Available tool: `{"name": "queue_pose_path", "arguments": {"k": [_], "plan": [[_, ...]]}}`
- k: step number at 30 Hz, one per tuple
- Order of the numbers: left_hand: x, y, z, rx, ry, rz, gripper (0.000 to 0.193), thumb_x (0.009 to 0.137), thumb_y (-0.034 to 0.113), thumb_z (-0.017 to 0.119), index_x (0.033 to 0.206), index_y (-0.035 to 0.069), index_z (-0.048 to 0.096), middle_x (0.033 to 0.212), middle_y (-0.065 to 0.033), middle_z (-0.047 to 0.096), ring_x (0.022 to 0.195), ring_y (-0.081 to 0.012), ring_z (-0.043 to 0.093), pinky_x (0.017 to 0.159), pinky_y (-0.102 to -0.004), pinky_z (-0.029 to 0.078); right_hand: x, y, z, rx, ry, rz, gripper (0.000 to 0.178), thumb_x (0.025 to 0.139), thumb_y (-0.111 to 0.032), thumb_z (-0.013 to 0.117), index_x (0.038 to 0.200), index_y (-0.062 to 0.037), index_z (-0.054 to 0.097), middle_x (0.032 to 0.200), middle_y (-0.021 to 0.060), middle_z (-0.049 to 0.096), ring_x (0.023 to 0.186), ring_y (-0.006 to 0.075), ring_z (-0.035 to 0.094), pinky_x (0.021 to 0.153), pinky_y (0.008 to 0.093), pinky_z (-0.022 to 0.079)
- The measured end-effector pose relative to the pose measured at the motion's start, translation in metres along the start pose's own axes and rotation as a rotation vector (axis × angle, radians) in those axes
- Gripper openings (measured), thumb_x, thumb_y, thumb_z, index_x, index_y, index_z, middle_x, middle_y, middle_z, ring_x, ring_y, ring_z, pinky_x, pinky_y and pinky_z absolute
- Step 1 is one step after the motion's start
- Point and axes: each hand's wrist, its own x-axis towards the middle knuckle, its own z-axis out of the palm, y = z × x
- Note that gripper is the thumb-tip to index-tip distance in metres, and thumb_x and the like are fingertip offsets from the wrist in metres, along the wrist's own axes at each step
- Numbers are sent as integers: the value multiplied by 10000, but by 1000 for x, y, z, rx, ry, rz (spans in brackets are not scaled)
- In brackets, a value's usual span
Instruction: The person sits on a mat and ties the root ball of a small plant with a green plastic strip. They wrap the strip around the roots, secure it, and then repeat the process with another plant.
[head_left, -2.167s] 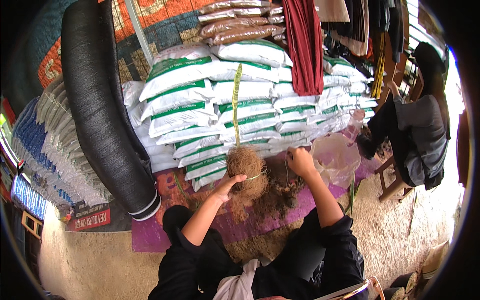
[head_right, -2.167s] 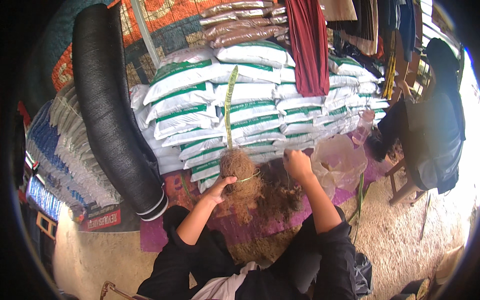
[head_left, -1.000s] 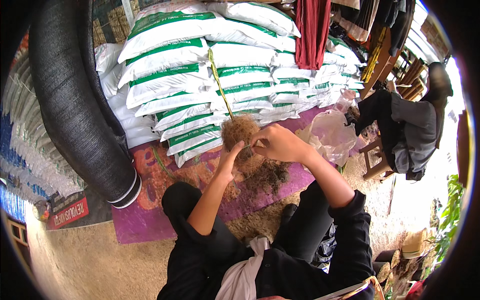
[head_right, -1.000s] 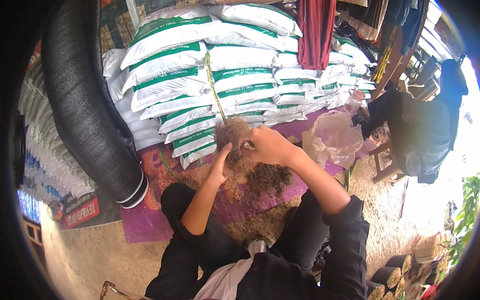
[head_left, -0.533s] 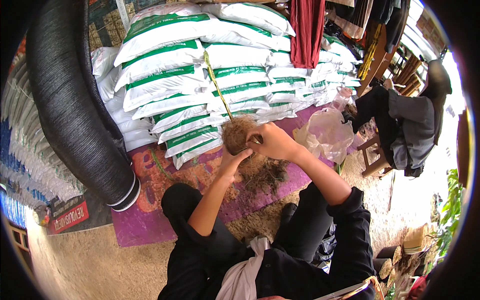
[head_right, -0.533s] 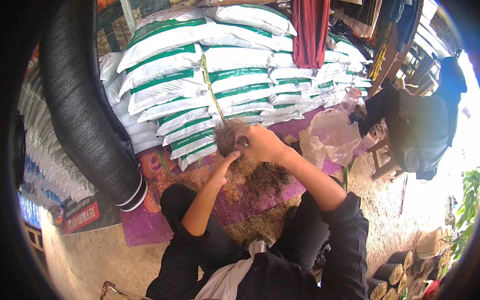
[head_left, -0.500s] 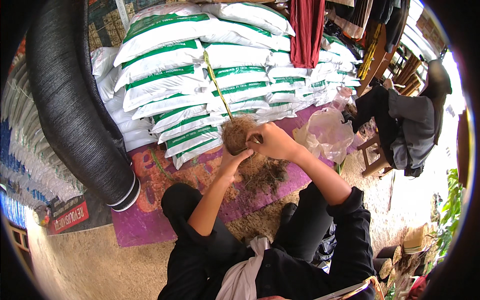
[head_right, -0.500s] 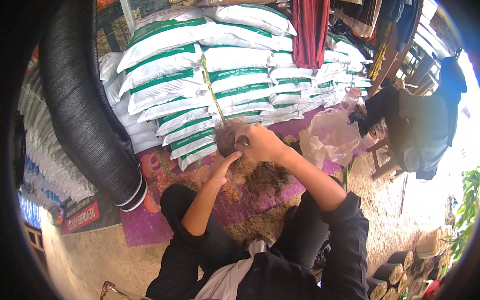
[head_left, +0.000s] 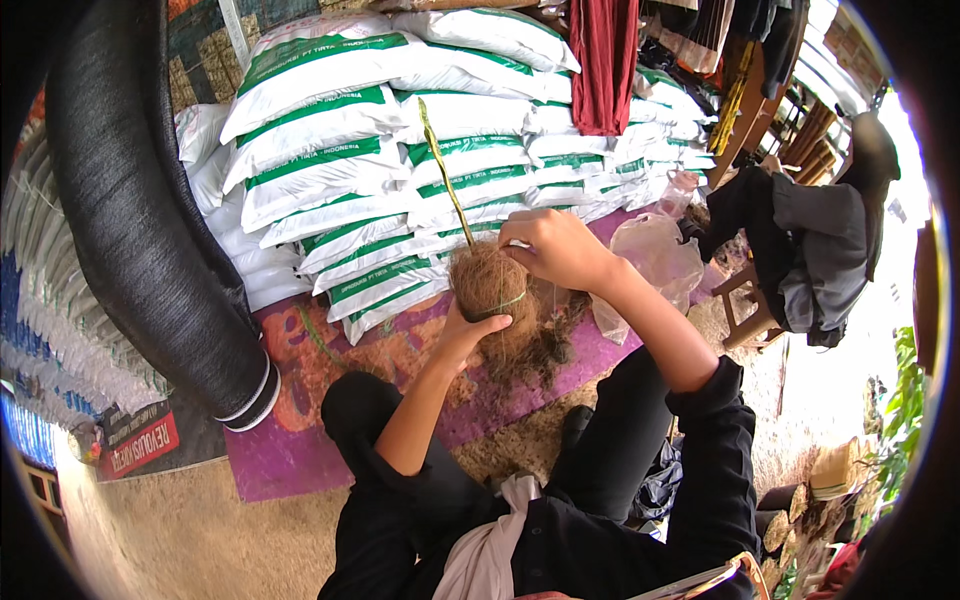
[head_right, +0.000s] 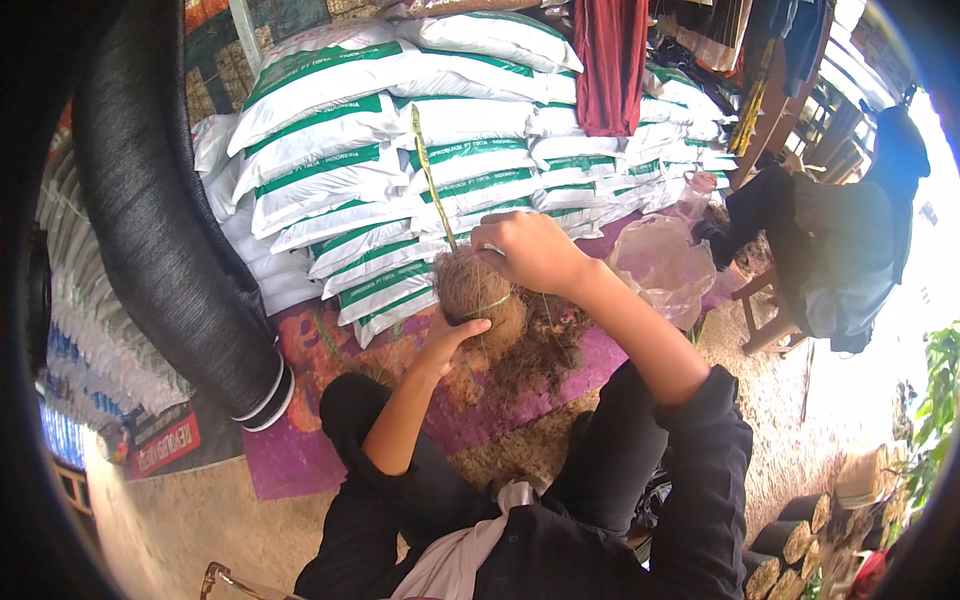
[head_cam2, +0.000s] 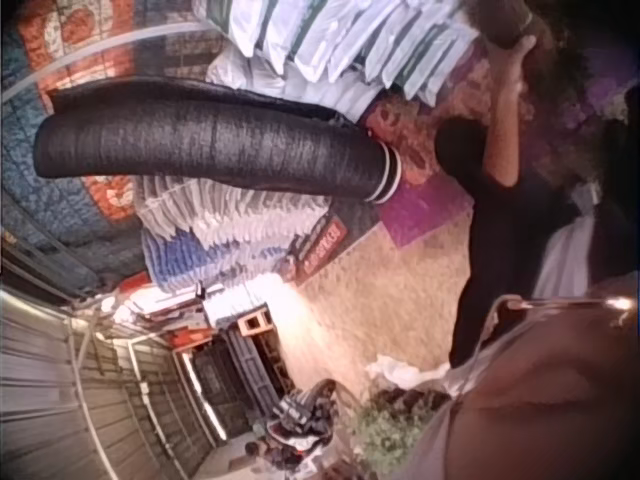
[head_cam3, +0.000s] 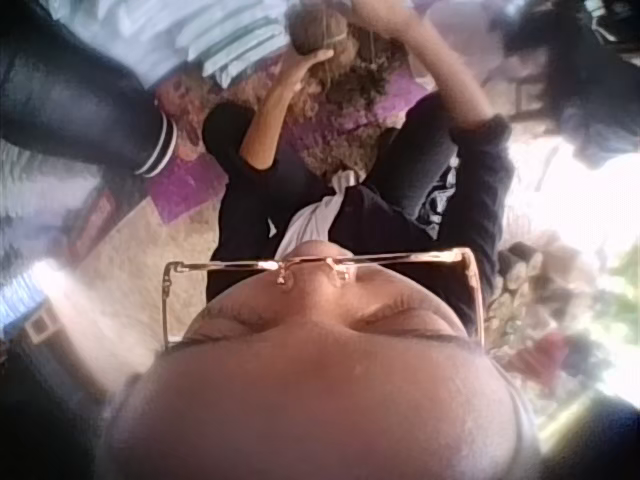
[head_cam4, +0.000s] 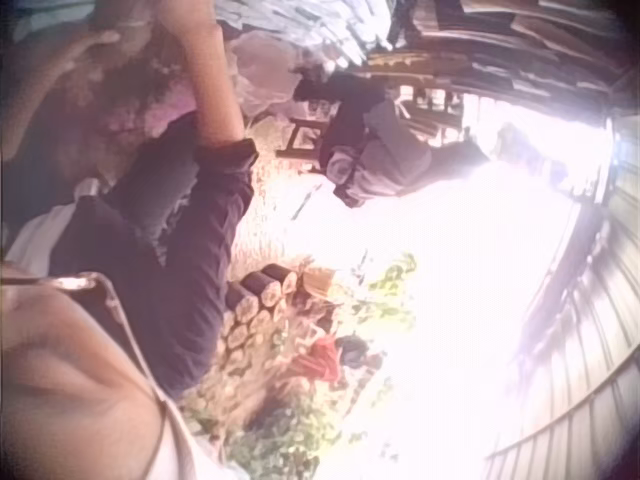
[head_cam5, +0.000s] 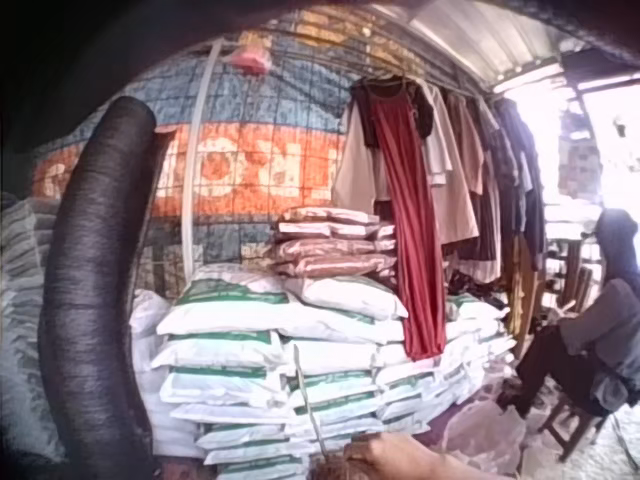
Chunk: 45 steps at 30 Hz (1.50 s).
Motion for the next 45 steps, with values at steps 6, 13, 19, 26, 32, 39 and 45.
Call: {"name": "queue_pose_path", "arguments": {"k": [6,13,19,26,32,39,45], "plan": [[0,-1,1,-16,-87,2,788,626,154,787,1271,32,352,1210,-103,469,1126,-219,463,963,-364,368,5,15,-1,-77,94,29,66,742,-98,609,791,-59,586,753,90,599,677,302,585,588,385,463],[-3,-3,1,-12,-126,18,803,625,162,784,1282,27,343,1210,-104,470,1129,-223,463,968,-365,368,3,31,4,95,29,239,99,757,-130,643,776,-40,610,651,73,574,587,193,557,538,301,435],[-5,-6,-9,-112,-88,-1,672,680,160,738,1240,20,395,1133,-95,518,1058,-228,515,923,-365,416,0,58,22,506,-42,404,147,786,-161,657,839,-24,654,739,12,623,683,75,525,626,243,436],[-3,-13,-12,-373,-108,-33,563,714,170,708,1176,10,430,1037,-82,551,923,-192,582,800,-335,498,-37,78,71,894,-151,913,240,818,-183,628,995,-22,614,823,66,632,802,114,548,729,267,444],[12,-27,-10,-486,-16,4,500,754,161,669,1172,12,439,1051,-88,554,928,-203,581,789,-346,505,-95,67,159,1275,132,843,246,847,-123,523,1074,-37,565,670,15,558,501,79,467,438,210,341],[29,-41,-11,-367,111,70,463,768,122,635,1176,20,441,1076,-84,547,958,-213,571,821,-343,486,-117,18,166,1433,88,1024,179,837,-9,399,935,-75,534,613,17,460,453,112,397,416,257,306],[36,-44,2,-467,61,63,472,764,132,644,1174,18,442,1066,-88,548,947,-206,575,810,-336,490,-125,0,164,1655,268,1151,97,840,-17,447,883,-96,484,593,-23,375,436,91,337,396,254,262]]}}
